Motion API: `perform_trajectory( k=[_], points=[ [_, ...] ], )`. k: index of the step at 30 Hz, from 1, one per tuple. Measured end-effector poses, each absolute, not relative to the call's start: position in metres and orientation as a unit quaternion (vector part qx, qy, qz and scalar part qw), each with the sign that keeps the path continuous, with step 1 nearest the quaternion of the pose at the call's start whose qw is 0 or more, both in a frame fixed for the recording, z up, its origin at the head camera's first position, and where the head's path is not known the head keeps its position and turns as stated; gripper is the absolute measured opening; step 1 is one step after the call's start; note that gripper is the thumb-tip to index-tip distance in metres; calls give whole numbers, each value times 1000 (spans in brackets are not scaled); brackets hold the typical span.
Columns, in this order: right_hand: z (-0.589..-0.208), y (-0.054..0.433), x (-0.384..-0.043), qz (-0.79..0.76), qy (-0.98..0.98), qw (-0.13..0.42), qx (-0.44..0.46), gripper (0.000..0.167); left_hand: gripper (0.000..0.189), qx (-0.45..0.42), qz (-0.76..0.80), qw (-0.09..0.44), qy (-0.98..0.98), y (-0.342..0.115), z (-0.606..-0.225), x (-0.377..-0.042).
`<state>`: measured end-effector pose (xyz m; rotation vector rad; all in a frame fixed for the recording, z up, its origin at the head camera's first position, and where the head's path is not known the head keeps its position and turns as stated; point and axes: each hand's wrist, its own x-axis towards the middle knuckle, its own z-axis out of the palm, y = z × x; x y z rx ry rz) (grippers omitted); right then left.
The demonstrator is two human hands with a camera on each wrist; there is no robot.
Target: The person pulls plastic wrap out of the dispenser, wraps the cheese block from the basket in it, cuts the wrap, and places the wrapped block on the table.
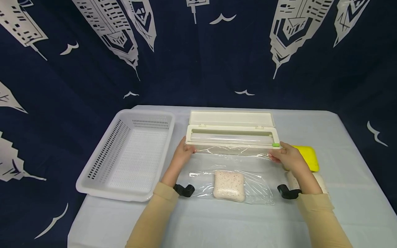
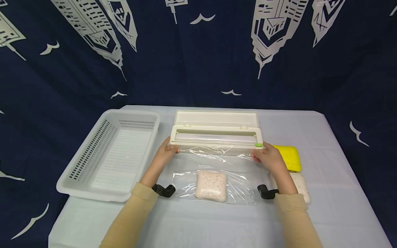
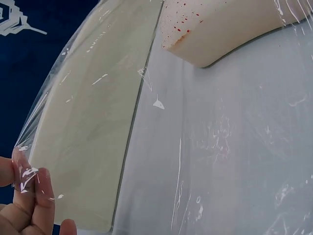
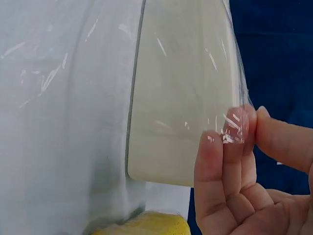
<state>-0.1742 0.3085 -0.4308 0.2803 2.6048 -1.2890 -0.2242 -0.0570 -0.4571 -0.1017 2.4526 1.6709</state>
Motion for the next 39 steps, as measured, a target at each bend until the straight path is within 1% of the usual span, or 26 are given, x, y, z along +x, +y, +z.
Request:
perform_trajectory(
  k=[7,13,24,27,31,39],
  points=[
    [-432,314,-173,-459,875,138,68,94,81,-32,564,124,816,-58,-456,-226],
    [-432,323,-171,-491,855,163,31,94,83,-32,555,154,817,-59,-454,-226],
    [-437,328,-169,-536,824,184,15,97,92,-24,561,157,812,-61,-454,-226],
    [-438,326,-169,-529,829,182,17,97,94,-23,565,154,810,-61,-459,-226],
    [-443,325,-168,-523,835,168,19,96,91,-19,552,139,822,-61,-464,-224],
    [-444,317,-164,-479,870,118,27,92,77,19,455,60,888,-59,-467,-215]
  ],
)
